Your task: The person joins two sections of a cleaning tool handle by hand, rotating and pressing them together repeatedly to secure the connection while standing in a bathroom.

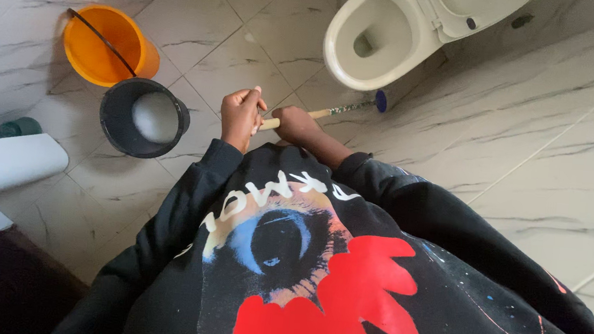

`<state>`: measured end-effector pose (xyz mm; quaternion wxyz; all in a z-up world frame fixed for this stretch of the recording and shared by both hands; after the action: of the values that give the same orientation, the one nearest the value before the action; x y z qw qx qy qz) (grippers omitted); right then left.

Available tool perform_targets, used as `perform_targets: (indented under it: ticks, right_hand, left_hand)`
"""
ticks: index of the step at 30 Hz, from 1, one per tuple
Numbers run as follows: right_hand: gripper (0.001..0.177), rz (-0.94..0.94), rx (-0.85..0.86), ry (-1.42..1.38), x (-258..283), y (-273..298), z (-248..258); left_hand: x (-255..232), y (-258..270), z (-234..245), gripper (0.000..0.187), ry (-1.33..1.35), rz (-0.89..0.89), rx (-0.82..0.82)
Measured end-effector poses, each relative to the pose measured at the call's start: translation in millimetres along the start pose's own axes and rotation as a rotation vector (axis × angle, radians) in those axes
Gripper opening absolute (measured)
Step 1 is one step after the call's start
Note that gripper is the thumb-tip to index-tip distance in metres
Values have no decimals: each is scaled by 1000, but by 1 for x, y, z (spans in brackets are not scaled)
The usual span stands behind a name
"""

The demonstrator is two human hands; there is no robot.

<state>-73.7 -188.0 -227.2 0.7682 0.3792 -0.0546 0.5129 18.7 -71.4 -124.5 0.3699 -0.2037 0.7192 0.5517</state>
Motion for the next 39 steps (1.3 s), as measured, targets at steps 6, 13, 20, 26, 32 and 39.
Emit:
perform_targets:
  ticks: [6, 13, 20, 26, 32, 39]
  right_hand:
    - [15, -43, 8, -30, -5, 3, -10]
    - [39, 91, 55, -46, 32, 12, -13]
    - [20, 100, -123, -153, 80, 24, -12]
    - [17, 160, -289, -281, 138, 27, 23]
    - [37, 193, -307, -402, 144, 42, 26]
    - [37, 433, -287, -647, 153, 41, 59]
  left_hand:
    - [1, 13, 19, 35, 268, -76, 213]
    - [-23, 36, 34, 31, 141, -45, 493]
    - [-57, 54, 54, 31, -62, -45, 458]
    - [-123, 73, 68, 33, -91, -151, 424]
    - [-127, 95, 51, 28, -218, -181, 384]
    - [-143, 97, 36, 24, -489, -594, 248]
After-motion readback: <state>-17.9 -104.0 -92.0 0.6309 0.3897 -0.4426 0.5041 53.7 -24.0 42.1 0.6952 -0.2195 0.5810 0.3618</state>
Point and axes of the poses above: each hand's wrist, its own y-axis away from the middle knuckle, its own z-axis out of the back of the hand, x = y × z, the point moved 5 cm from there along -y, towards the middle knuckle, and after that the axes turned 8 degrees about -x, right-handed, at the moved point
